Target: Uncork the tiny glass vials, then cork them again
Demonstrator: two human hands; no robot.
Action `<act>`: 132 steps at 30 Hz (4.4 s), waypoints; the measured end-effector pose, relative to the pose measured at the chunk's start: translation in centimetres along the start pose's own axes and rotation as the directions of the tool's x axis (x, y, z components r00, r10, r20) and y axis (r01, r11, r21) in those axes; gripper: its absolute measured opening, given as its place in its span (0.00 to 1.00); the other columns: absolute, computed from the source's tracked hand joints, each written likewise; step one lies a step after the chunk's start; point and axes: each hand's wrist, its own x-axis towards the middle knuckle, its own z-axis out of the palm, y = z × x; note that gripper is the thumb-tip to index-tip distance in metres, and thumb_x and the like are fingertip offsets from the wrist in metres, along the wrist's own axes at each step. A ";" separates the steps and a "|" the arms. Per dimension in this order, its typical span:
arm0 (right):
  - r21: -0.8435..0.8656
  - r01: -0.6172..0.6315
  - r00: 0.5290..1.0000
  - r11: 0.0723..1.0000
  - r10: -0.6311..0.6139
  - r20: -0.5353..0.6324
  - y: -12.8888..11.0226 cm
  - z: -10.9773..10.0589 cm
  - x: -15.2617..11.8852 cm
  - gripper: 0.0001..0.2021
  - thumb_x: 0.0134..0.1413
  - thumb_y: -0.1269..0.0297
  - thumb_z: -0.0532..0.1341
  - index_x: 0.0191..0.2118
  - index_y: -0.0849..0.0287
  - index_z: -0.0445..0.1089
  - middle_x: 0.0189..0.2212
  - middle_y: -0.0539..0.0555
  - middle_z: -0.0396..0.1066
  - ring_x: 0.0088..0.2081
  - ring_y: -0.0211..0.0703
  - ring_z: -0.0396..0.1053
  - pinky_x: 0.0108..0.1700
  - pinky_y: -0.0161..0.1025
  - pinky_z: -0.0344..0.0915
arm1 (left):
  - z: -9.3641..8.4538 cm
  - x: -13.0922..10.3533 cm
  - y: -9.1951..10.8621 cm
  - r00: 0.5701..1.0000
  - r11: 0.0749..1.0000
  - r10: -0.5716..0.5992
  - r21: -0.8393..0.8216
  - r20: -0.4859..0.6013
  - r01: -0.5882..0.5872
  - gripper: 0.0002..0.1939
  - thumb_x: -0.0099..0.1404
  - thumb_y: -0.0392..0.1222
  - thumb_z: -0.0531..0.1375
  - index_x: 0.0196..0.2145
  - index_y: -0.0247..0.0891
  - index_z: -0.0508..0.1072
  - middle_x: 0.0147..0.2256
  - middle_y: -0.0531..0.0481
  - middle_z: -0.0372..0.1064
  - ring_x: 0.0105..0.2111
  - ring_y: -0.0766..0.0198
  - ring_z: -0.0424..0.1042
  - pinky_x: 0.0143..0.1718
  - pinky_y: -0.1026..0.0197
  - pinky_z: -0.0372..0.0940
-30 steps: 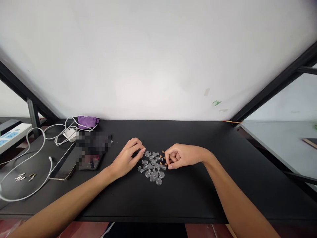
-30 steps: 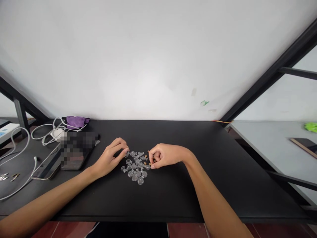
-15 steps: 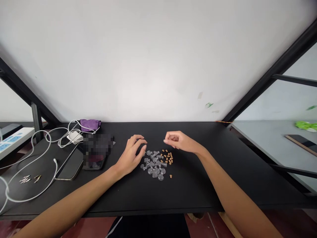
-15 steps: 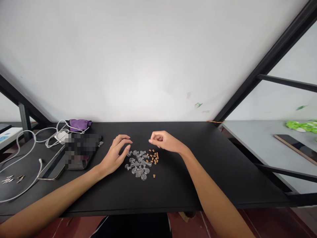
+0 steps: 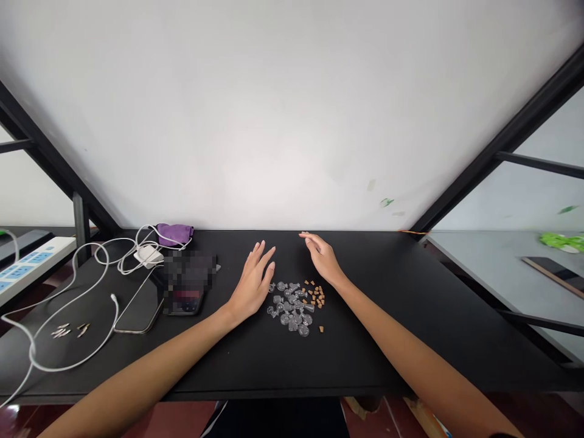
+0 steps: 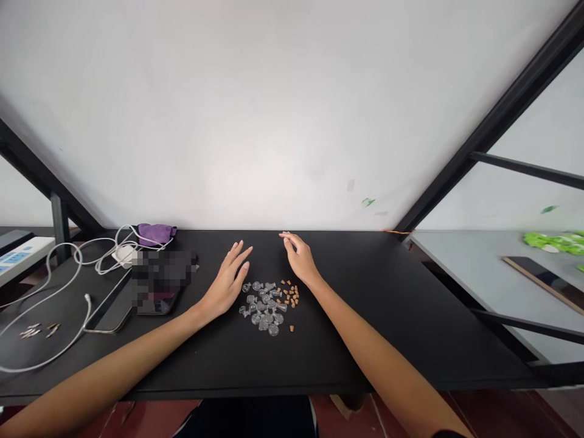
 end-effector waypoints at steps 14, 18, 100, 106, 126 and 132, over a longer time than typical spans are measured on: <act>-0.059 -0.088 0.994 0.994 0.083 -0.077 0.7 0.5 1.0 0.28 0.70 0.47 0.49 0.55 0.59 0.79 0.62 0.60 0.72 0.67 0.55 0.66 0.70 0.50 0.59 | 1.3 2.2 -0.7 0.991 0.994 -0.111 -0.015 0.067 0.113 0.27 0.80 0.50 0.45 0.70 0.37 0.62 0.73 0.43 0.53 0.75 0.58 0.48 0.75 0.49 0.47; -0.059 -0.080 0.996 0.995 0.077 -0.052 0.6 0.4 0.9 0.27 0.70 0.47 0.49 0.54 0.56 0.80 0.63 0.58 0.71 0.67 0.55 0.66 0.70 0.51 0.59 | 1.0 1.9 -0.6 0.993 0.995 -0.099 -0.023 0.070 0.101 0.27 0.80 0.50 0.46 0.69 0.38 0.64 0.72 0.45 0.54 0.74 0.58 0.48 0.75 0.49 0.47; 0.045 -0.125 0.980 0.991 0.116 0.164 -0.5 -0.7 0.2 0.24 0.70 0.44 0.53 0.48 0.53 0.82 0.58 0.55 0.77 0.64 0.58 0.70 0.67 0.51 0.63 | -0.2 1.0 0.1 0.985 0.975 -0.110 -0.179 0.132 0.133 0.22 0.80 0.50 0.47 0.63 0.49 0.73 0.68 0.53 0.63 0.70 0.55 0.60 0.73 0.46 0.53; 0.043 -0.127 0.979 0.991 0.118 0.165 -0.5 -0.7 0.2 0.23 0.70 0.45 0.53 0.45 0.52 0.83 0.59 0.54 0.76 0.63 0.57 0.71 0.67 0.51 0.63 | -0.2 1.1 0.2 0.985 0.976 -0.112 -0.175 0.131 0.134 0.22 0.80 0.50 0.48 0.63 0.50 0.73 0.68 0.54 0.63 0.70 0.56 0.61 0.73 0.48 0.54; 0.046 -0.092 0.981 0.995 0.083 0.174 -0.4 -0.6 0.2 0.23 0.70 0.46 0.54 0.43 0.54 0.82 0.59 0.56 0.76 0.63 0.56 0.71 0.67 0.51 0.63 | -0.6 1.3 0.7 0.983 0.974 -0.102 -0.186 0.151 0.130 0.23 0.80 0.50 0.48 0.62 0.45 0.73 0.67 0.50 0.65 0.69 0.56 0.62 0.73 0.48 0.53; 0.054 -0.088 0.981 0.995 0.077 0.180 -0.1 -0.5 0.2 0.23 0.70 0.47 0.53 0.42 0.54 0.82 0.59 0.56 0.76 0.63 0.55 0.71 0.67 0.50 0.63 | -0.5 1.3 0.5 0.985 0.974 -0.096 -0.189 0.143 0.123 0.23 0.80 0.51 0.48 0.62 0.45 0.74 0.67 0.49 0.65 0.68 0.55 0.63 0.73 0.47 0.54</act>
